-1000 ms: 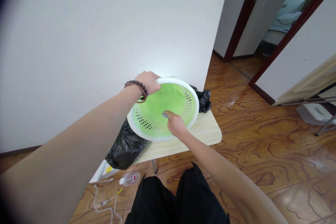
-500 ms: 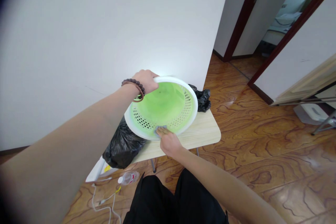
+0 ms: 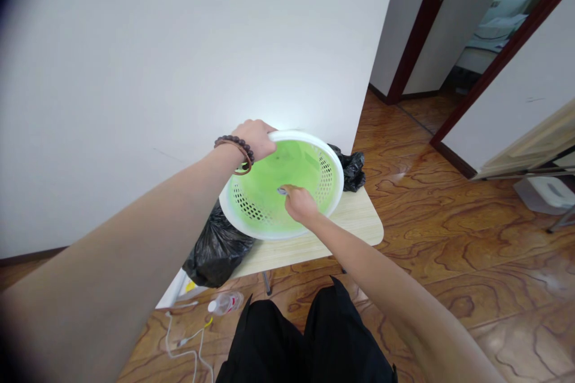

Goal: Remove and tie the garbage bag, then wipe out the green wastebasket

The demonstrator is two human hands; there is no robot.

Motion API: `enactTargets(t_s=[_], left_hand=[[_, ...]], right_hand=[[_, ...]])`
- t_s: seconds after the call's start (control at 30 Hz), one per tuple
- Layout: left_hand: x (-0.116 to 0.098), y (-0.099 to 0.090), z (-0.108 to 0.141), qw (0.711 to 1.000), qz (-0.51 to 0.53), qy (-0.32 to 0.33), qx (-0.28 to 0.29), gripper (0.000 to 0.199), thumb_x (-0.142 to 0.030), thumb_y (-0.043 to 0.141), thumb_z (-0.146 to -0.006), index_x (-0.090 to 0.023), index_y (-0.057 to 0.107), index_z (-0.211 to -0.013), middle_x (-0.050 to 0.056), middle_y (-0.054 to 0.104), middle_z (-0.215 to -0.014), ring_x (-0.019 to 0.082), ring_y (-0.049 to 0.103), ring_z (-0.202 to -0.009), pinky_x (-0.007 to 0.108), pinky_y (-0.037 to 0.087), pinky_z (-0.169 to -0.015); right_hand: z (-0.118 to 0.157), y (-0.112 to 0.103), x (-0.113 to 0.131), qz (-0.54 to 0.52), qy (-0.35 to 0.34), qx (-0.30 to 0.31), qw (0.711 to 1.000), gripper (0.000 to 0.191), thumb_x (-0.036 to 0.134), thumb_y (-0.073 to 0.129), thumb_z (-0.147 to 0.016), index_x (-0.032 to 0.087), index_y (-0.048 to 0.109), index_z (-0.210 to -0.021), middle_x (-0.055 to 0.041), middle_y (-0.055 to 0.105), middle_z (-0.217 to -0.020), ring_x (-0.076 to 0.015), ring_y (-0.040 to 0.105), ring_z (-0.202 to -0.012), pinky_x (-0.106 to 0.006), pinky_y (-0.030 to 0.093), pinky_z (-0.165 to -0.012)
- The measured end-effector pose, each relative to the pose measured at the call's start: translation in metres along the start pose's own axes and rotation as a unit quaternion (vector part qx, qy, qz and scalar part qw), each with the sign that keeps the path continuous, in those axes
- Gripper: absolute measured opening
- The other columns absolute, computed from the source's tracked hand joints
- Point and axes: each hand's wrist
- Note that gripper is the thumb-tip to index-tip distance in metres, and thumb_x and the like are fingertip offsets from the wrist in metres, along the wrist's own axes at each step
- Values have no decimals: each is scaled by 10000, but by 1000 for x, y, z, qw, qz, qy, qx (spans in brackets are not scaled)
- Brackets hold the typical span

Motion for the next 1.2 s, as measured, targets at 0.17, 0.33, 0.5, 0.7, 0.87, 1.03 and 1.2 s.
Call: enactTargets(t_s=[0.17, 0.33, 0.5, 0.7, 0.87, 1.03, 1.2], left_hand=[[1, 1, -1, 1000, -2, 0, 3, 453, -348, 576, -679, -301, 669, -1120, 75, 680, -898, 233, 623, -831, 332, 493, -696], [5, 1, -1, 1000, 3, -2, 1, 442, -344, 567, -686, -304, 672, -1114, 68, 681, -902, 227, 626, -827, 324, 488, -685], [4, 2, -1, 1000, 9, 0, 3, 462, -372, 568, -687, -306, 660, -1134, 71, 685, -928, 222, 628, -814, 318, 481, -687], [0, -3, 4, 1000, 8, -3, -25, 537, -618, 494, -712, -284, 669, -1094, 63, 691, -915, 218, 628, -840, 298, 479, -713], [11, -9, 12, 996, -31, -53, -66, 692, -723, 426, -695, -223, 630, -1127, 123, 671, -1008, 279, 609, -951, 344, 467, -798], [12, -13, 14, 991, -94, 13, -96, 526, -412, 474, -777, -243, 493, -1274, 110, 608, -1166, 273, 564, -1066, 380, 425, -891], [1, -11, 7, 975, -115, 162, -99, 610, -209, 515, -708, -228, 446, -1314, 67, 529, -1308, 211, 382, -1286, 306, 300, -1033]], right_hand=[[-23, 47, 13, 52, 79, 110, 989, 430, 87, 397, -824, 137, 576, -1212, -120, 650, -1147, -234, 609, -1053, -349, 452, -926], [19, 61, 16, 42, 8, 92, 995, 494, 90, 367, -836, 146, 489, -1311, -97, 529, -1328, -204, 524, -1181, -333, 403, -1003], [66, 40, 3, 19, -101, 85, 991, 536, 49, 339, -810, 106, 477, -1325, -87, 471, -1383, -160, 399, -1292, -315, 302, -1095], [75, 20, 0, 43, -74, 104, 991, 514, 63, 361, -814, 135, 512, -1301, -80, 510, -1349, -170, 437, -1264, -322, 343, -1067], [74, -10, 4, 99, -33, 101, 989, 444, 94, 390, -825, 151, 570, -1227, -100, 602, -1236, -212, 552, -1140, -335, 412, -978], [60, -43, -7, 133, 52, 71, 987, 334, 164, 373, -856, 140, 648, -1044, -114, 703, -938, -237, 649, -882, -340, 472, -815], [34, -53, -29, 108, 112, 10, 988, 287, 156, 352, -863, 129, 636, -899, -128, 699, -884, -229, 637, -843, -316, 462, -770]])
Point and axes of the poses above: each hand's wrist, its own z-axis away from the middle knuckle, its own y-axis out of the palm, x = y × z
